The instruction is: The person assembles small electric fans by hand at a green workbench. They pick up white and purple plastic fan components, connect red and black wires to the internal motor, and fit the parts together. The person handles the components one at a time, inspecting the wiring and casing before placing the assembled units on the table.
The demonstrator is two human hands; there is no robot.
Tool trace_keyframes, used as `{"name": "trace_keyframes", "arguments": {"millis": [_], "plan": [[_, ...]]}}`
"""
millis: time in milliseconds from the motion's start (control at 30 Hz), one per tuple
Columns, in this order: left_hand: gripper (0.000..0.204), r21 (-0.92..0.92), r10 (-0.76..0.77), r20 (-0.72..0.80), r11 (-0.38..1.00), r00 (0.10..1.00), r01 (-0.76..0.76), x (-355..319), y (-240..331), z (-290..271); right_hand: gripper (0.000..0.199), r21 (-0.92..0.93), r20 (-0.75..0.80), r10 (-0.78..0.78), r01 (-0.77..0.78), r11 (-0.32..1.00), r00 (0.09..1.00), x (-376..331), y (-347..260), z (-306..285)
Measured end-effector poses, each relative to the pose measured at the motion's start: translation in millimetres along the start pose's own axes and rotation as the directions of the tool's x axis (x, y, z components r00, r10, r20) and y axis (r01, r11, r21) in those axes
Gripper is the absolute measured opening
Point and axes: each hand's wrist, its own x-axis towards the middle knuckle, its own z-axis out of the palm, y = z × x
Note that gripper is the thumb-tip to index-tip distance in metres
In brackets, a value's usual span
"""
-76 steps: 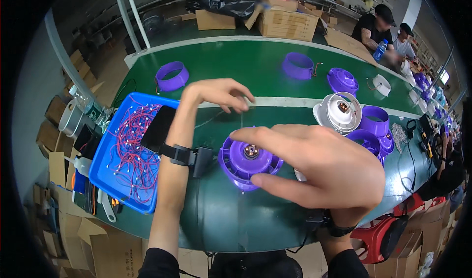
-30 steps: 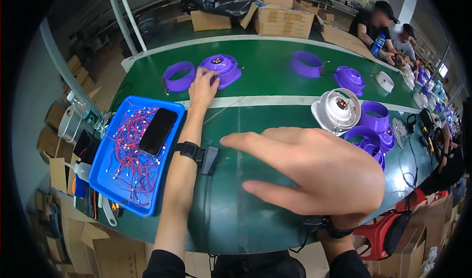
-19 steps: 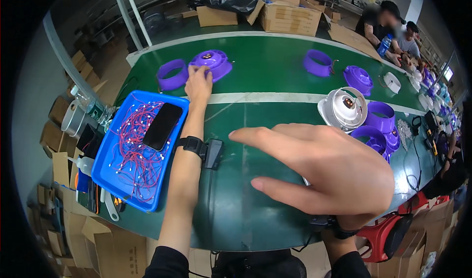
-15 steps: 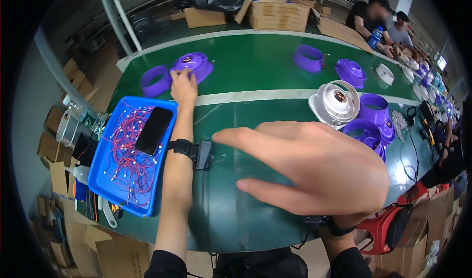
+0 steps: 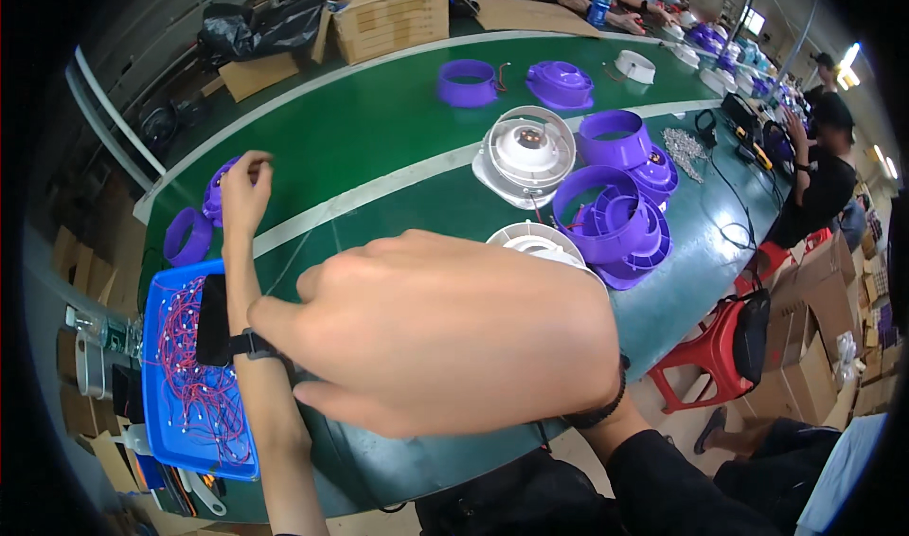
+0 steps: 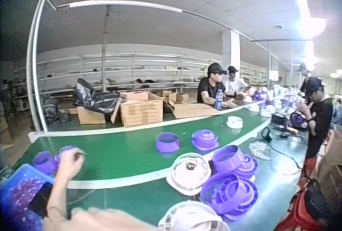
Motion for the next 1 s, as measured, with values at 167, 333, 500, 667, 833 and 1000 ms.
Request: {"name": "trace_keyframes", "arguments": {"millis": [167, 333, 500, 667, 833, 1000], "plan": [[0.036, -0.369, 0.328, 0.555, 0.921, 0.764, -0.128, -22, 193, 16, 0.017, -0.048, 0.000, 0.029, -0.029, 0.998, 1.000, -11, -3, -1], [0.060, -0.519, 0.635, 0.651, 0.772, 0.417, -0.367, -100, 272, 49, 0.017, -0.098, -0.022, 0.009, -0.011, 0.995, 1.000, -9, -9, 9], [0.039, -0.516, 0.591, 0.520, 0.793, 0.617, -0.324, -92, 266, 37, 0.017, -0.092, -0.082, -0.039, 0.031, 0.995, 0.996, -9, -12, 12], [0.034, -0.567, 0.096, 0.386, 0.809, 0.917, 0.154, -84, 251, -18, 0.020, -0.193, -0.392, -0.123, 0.049, 0.980, 0.912, -6, -10, -2], [0.036, -0.703, -0.042, 0.245, 0.680, 0.969, 0.207, -66, 199, -27, 0.025, -0.333, -0.643, -0.184, -0.055, 0.941, 0.744, 6, 30, -12], [0.039, -0.741, -0.053, 0.294, 0.618, 0.954, 0.262, -48, 158, -39, 0.043, -0.111, -0.583, 0.079, -0.175, 0.978, 0.809, 14, 40, -18]]}}
